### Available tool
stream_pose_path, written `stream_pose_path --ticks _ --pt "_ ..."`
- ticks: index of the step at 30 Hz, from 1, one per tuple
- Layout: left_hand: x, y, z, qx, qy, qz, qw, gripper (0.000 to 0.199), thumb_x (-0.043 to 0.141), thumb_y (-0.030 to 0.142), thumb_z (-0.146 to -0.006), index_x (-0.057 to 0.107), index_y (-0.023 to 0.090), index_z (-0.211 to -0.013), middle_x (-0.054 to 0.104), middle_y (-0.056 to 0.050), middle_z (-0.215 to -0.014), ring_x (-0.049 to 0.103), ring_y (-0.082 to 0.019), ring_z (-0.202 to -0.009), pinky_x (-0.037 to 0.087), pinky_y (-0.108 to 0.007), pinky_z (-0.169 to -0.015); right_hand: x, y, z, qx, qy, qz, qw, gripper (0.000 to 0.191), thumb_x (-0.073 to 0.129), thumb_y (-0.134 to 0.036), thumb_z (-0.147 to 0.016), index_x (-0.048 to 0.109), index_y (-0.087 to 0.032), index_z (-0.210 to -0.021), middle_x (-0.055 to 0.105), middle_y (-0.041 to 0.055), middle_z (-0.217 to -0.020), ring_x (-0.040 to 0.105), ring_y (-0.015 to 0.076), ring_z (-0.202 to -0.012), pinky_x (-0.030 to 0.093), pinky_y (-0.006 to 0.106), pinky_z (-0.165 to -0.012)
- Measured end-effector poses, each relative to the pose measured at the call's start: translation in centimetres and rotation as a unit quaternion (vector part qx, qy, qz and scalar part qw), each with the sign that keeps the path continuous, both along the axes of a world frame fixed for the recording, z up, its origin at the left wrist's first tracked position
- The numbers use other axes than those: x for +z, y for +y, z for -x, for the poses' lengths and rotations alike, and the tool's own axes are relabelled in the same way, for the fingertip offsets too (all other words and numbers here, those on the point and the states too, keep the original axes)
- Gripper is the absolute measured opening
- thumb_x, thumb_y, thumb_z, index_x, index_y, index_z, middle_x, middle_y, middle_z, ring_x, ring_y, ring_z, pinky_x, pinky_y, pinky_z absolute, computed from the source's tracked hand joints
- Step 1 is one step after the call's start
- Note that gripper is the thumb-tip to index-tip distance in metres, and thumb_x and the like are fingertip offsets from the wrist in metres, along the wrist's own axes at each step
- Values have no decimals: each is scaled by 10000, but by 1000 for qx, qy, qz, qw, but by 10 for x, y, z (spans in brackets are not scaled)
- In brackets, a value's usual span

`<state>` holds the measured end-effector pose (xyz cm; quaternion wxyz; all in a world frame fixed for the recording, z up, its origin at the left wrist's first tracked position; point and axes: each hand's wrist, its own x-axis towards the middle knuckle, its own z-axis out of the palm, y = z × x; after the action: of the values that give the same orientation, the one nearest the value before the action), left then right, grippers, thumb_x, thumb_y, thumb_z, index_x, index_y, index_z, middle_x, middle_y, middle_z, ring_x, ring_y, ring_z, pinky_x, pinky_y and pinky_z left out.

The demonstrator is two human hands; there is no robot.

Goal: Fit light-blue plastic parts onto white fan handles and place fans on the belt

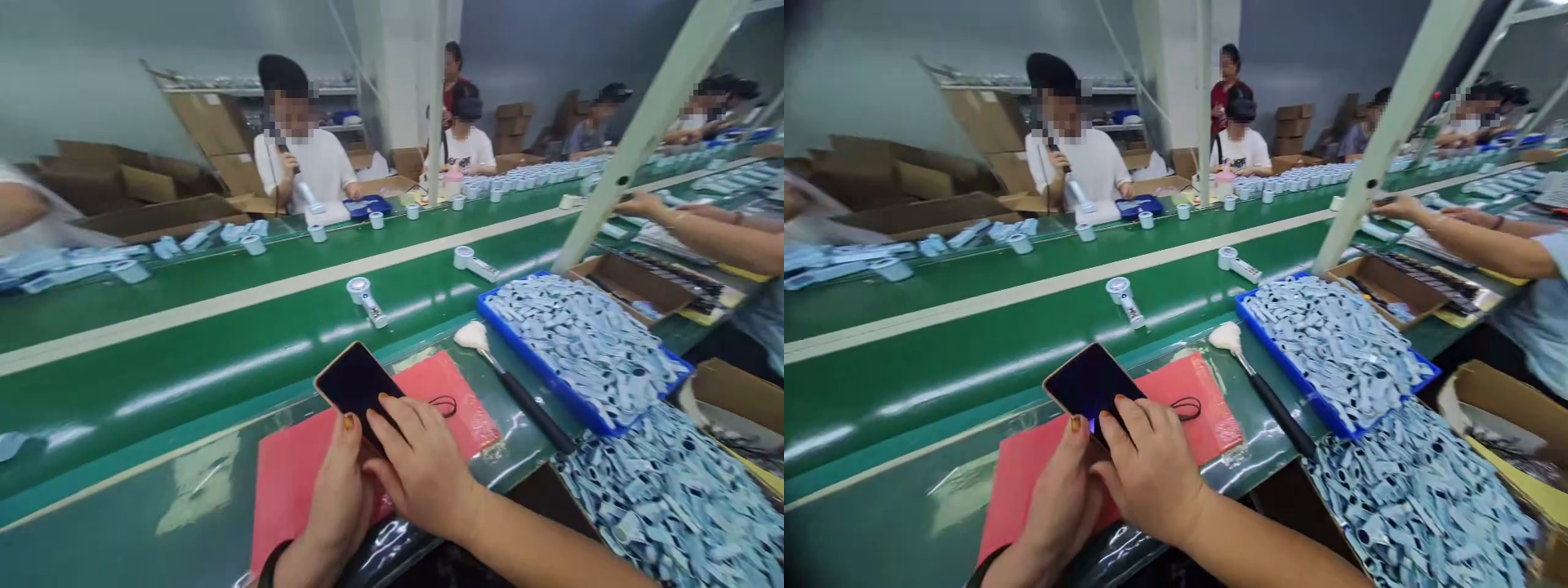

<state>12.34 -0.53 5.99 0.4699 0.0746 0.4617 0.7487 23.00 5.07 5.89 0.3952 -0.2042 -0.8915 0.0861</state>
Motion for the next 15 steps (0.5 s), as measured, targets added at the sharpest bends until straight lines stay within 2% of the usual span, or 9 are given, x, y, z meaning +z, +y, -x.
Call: stream_pose_path --ticks 2,4,5,7,9,12,15 --pt "0 -1 23 57 -36 24 997 419 813 474 -768 732 150 -1021 728 -129 -1132 659 -301 -1144 576 -417 -1002 3 8 16 65 19 33 997 390 479 -366 -1016 571 -144 -1322 649 151 -1303 597 314 -1107 520 510 -928" --pt "-2 -1 42 84 -58 35 994 353 729 450 -849 732 146 -1029 746 -127 -1069 681 -293 -1106 585 -424 -982 5 20 31 88 54 88 991 421 490 -370 -1009 532 -152 -1367 633 154 -1284 589 296 -1124 518 497 -943" --pt "-3 -1 49 91 -65 36 993 353 688 452 -880 731 149 -1056 750 -125 -1058 682 -295 -1112 586 -431 -981 3 27 39 89 69 131 985 437 494 -366 -1007 511 -154 -1389 637 152 -1231 610 273 -1071 537 468 -905" --pt "-5 0 57 92 -80 34 992 384 632 475 -913 727 159 -1109 756 -121 -1055 676 -305 -1135 587 -445 -978 -4 37 53 95 84 219 968 433 491 -358 -1009 500 -168 -1399 644 111 -1066 633 212 -873 563 381 -764" --pt "-4 1 60 85 -100 39 991 415 587 500 -931 728 164 -1129 754 -124 -1084 671 -316 -1149 586 -454 -978 -14 41 63 111 94 271 951 384 470 -325 -1019 528 -191 -1374 614 54 -923 601 168 -725 538 321 -661" --pt "-4 1 61 58 -131 43 989 446 533 514 -950 732 164 -1143 730 -134 -1176 663 -334 -1164 568 -466 -1006 -25 38 68 126 117 293 940 363 477 -284 -1021 553 -206 -1367 594 36 -897 594 153 -713 520 295 -649" --pt "-8 0 63 44 -139 42 988 447 564 526 -931 740 170 -1136 722 -135 -1202 648 -357 -1186 558 -482 -1022 -25 36 65 128 124 311 934 383 500 -269 -1018 561 -222 -1393 599 34 -899 598 146 -711 523 281 -641"
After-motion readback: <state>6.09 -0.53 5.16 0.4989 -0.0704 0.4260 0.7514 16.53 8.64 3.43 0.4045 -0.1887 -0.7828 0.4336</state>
